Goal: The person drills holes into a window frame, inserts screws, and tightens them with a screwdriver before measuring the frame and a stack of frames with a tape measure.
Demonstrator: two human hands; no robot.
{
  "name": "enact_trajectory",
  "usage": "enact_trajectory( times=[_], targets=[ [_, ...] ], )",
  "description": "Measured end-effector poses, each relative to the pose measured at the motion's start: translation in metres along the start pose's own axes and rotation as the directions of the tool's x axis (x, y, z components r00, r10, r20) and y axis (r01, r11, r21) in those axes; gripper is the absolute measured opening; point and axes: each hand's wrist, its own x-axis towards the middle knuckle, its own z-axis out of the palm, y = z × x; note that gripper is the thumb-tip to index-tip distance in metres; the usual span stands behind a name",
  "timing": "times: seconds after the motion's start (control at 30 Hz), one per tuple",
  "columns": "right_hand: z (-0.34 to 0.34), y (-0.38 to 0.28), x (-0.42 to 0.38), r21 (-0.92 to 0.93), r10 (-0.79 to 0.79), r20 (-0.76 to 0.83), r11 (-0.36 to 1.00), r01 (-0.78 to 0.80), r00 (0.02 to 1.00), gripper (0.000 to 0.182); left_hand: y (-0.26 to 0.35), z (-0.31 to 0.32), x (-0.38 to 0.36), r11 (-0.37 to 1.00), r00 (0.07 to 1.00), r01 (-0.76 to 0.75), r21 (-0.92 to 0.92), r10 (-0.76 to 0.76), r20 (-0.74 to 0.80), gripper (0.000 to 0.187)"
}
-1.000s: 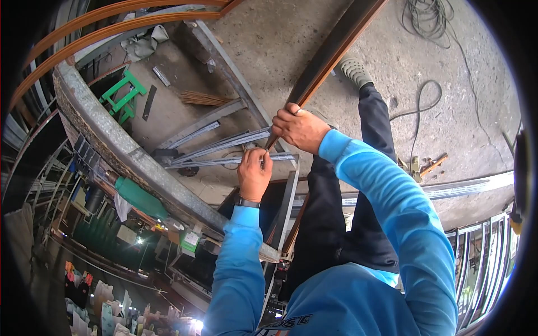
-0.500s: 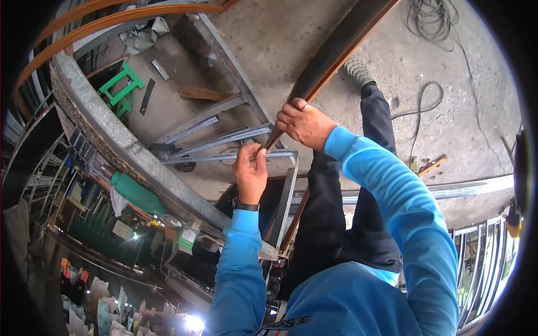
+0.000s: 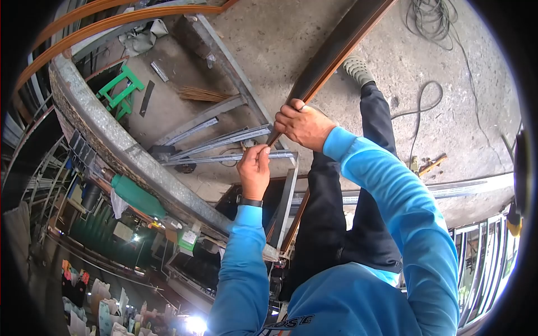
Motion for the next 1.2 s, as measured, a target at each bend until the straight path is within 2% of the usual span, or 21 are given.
enact_trajectory(
  times=[0.1,0.3,0.4,0.5,0.6,0.8,0.9,1.2],
  targets=[
    [-0.002,-0.001,0.000,0.001,0.003,-0.002,1.000,-0.003,1.000,0.023,0.009,0.002,0.004,0.933,0.958,-0.256,0.254,0.279,-0.062,0.009],
    [-0.002,0.000,-0.002,-0.011,0.001,-0.016,1.000,-0.001,1.000,0.025,0.001,0.004,0.004,0.907,0.939,-0.296,0.300,0.333,-0.082,0.010],
    [0.000,-0.001,-0.002,0.004,0.005,-0.006,1.000,-0.005,1.000,0.026,0.002,0.003,0.004,0.912,0.939,-0.281,0.298,0.326,-0.110,0.010],
    [0.001,0.000,-0.001,0.008,0.003,-0.006,1.000,-0.003,1.000,0.026,0.001,0.002,0.001,0.924,0.965,-0.241,0.296,0.261,-0.029,0.010],
    [0.002,0.000,-0.002,0.008,0.000,-0.020,1.000,0.000,1.000,0.026,-0.003,0.003,0.002,0.903,0.955,-0.280,0.327,0.298,-0.004,0.011],
    [0.001,0.001,-0.003,-0.002,0.000,-0.023,1.000,0.000,1.000,0.026,0.011,-0.002,-0.001,0.926,0.966,-0.253,0.279,0.255,0.028,0.014],
    [0.000,0.000,-0.001,-0.009,0.001,-0.026,1.000,-0.001,1.000,0.026,0.002,-0.002,0.005,0.928,0.948,-0.303,0.218,0.316,-0.028,0.013],
    [0.006,0.001,-0.007,0.018,-0.011,-0.066,1.000,0.012,0.998,0.027,-0.004,0.005,0.002,0.954,0.962,-0.262,0.149,0.270,-0.039,0.016]
  ],
)
